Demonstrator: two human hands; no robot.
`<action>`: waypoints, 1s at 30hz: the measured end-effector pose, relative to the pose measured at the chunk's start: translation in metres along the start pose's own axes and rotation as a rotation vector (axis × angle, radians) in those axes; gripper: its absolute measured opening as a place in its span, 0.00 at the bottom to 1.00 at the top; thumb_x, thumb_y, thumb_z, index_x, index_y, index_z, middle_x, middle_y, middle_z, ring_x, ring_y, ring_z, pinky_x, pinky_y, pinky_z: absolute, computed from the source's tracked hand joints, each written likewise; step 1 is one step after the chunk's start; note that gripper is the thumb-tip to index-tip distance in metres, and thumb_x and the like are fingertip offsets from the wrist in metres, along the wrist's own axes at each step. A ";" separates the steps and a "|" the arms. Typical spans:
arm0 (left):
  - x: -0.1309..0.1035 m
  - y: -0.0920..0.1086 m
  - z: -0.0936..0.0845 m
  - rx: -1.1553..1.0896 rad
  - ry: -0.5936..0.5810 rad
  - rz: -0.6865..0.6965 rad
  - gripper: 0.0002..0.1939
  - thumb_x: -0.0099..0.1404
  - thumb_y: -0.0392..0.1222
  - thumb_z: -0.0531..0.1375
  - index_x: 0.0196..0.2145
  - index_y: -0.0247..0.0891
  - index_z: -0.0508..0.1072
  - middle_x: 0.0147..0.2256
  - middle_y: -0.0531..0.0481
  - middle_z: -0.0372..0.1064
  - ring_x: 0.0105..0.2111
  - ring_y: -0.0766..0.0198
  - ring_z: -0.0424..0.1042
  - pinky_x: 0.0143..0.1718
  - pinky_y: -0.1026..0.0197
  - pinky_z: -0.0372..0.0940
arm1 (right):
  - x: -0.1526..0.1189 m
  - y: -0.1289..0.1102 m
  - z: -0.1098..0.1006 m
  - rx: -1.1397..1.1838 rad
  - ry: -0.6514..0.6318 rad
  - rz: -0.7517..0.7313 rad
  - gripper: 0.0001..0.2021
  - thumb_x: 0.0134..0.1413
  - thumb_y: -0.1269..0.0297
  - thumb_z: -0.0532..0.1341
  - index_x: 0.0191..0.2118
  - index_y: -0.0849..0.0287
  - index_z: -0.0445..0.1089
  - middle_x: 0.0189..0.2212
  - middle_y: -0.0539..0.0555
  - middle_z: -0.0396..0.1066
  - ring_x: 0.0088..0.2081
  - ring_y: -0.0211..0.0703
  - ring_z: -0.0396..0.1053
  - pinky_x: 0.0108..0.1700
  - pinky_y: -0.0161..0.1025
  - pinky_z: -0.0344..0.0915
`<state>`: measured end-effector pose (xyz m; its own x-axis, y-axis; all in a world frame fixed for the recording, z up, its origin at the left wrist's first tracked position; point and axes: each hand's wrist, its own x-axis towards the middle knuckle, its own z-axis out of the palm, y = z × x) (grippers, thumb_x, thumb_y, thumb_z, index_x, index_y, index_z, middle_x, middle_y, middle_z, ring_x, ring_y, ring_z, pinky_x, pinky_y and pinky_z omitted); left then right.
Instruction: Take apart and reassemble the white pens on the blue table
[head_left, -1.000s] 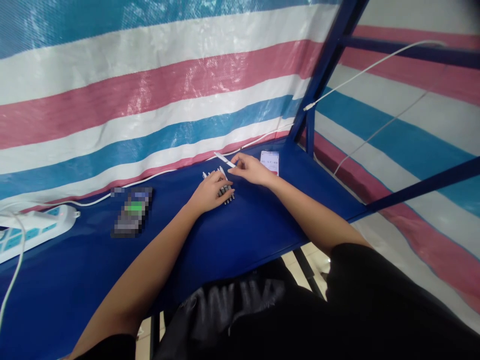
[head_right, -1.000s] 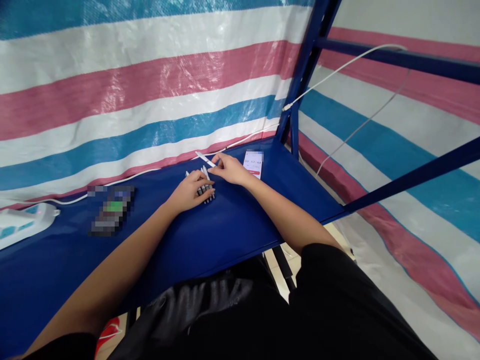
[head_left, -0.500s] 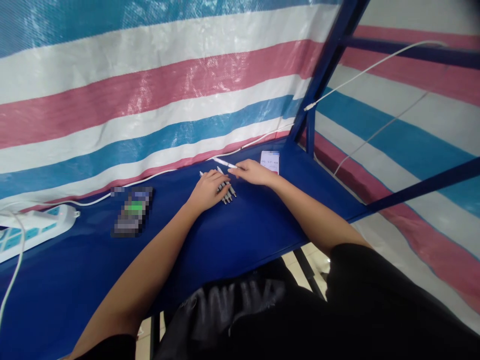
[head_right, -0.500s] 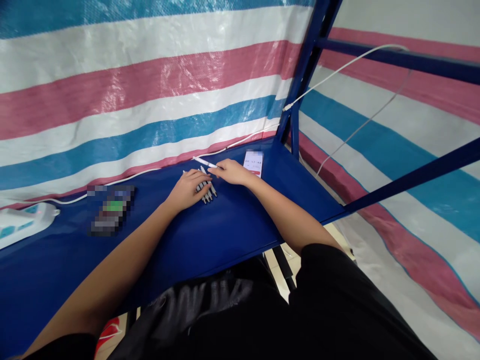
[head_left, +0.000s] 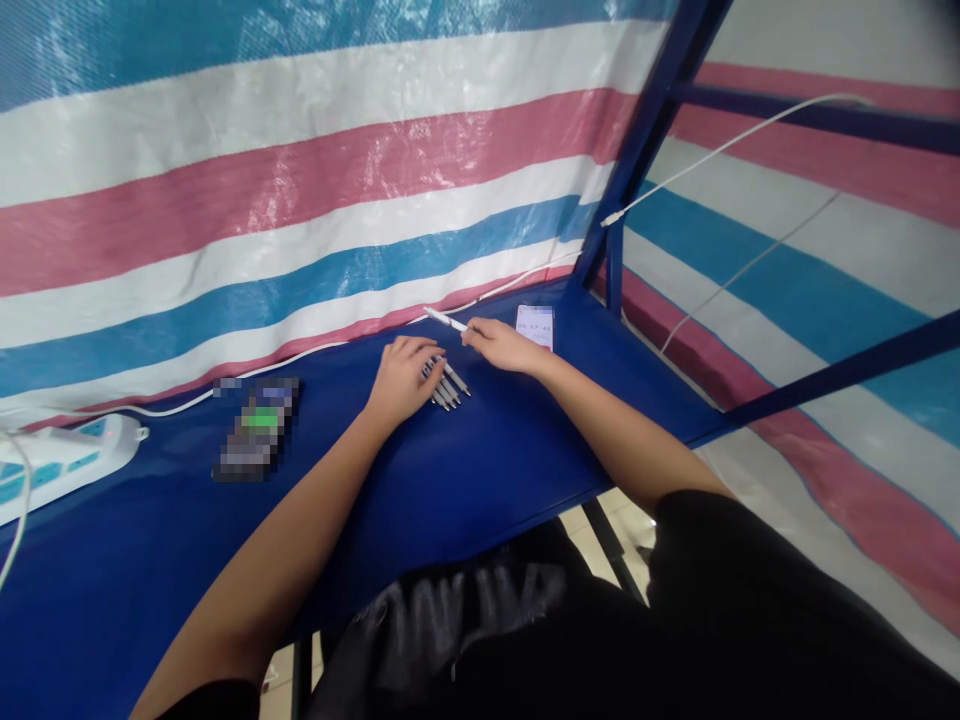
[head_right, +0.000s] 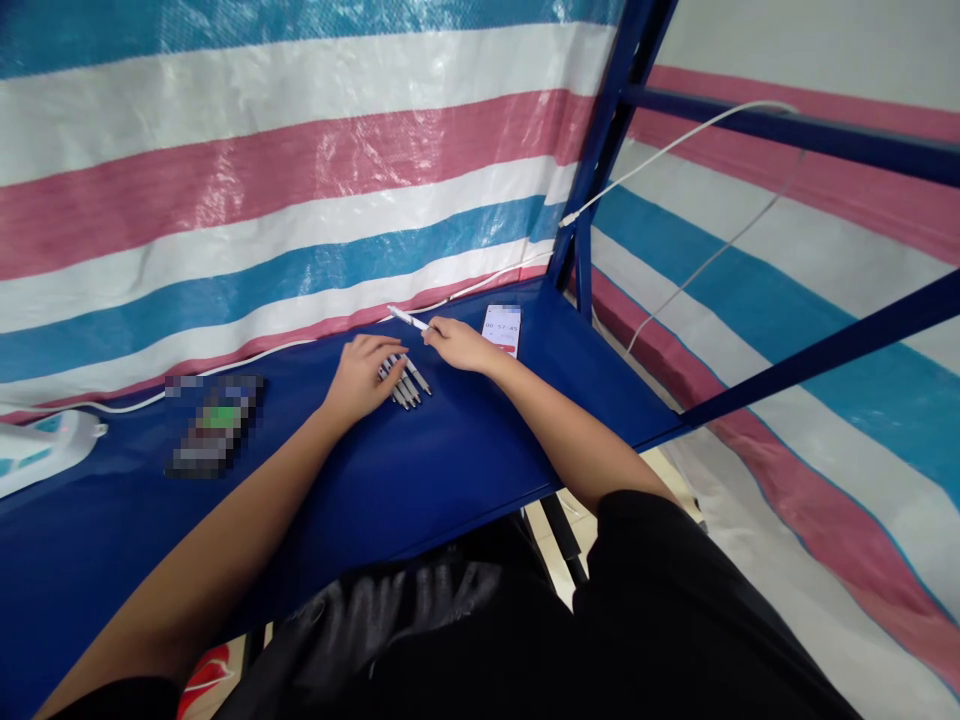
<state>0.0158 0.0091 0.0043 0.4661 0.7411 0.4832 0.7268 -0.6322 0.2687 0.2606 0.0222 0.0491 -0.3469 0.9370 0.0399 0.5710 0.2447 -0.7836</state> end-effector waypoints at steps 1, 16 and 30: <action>0.001 0.001 -0.005 0.079 0.023 -0.097 0.15 0.81 0.47 0.59 0.52 0.40 0.83 0.54 0.35 0.82 0.58 0.40 0.78 0.61 0.38 0.71 | 0.000 -0.001 0.001 -0.039 0.000 0.011 0.13 0.79 0.63 0.56 0.36 0.54 0.64 0.34 0.53 0.73 0.39 0.47 0.70 0.45 0.42 0.62; 0.001 -0.007 -0.013 0.210 -0.310 -0.337 0.22 0.84 0.52 0.55 0.65 0.35 0.72 0.44 0.36 0.84 0.49 0.40 0.84 0.50 0.48 0.74 | -0.010 -0.014 0.033 -0.283 -0.116 0.032 0.18 0.73 0.68 0.68 0.38 0.51 0.55 0.39 0.54 0.77 0.42 0.47 0.75 0.40 0.39 0.59; -0.004 -0.023 -0.002 -0.026 0.111 -0.234 0.20 0.84 0.56 0.57 0.61 0.41 0.76 0.33 0.47 0.77 0.33 0.53 0.77 0.43 0.53 0.70 | -0.009 -0.011 0.024 -0.126 -0.094 -0.024 0.17 0.81 0.60 0.61 0.36 0.51 0.57 0.36 0.54 0.75 0.39 0.48 0.72 0.43 0.41 0.62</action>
<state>-0.0040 0.0203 -0.0018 0.2273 0.8396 0.4934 0.7942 -0.4530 0.4050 0.2399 0.0055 0.0426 -0.4266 0.9044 -0.0051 0.6483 0.3019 -0.6990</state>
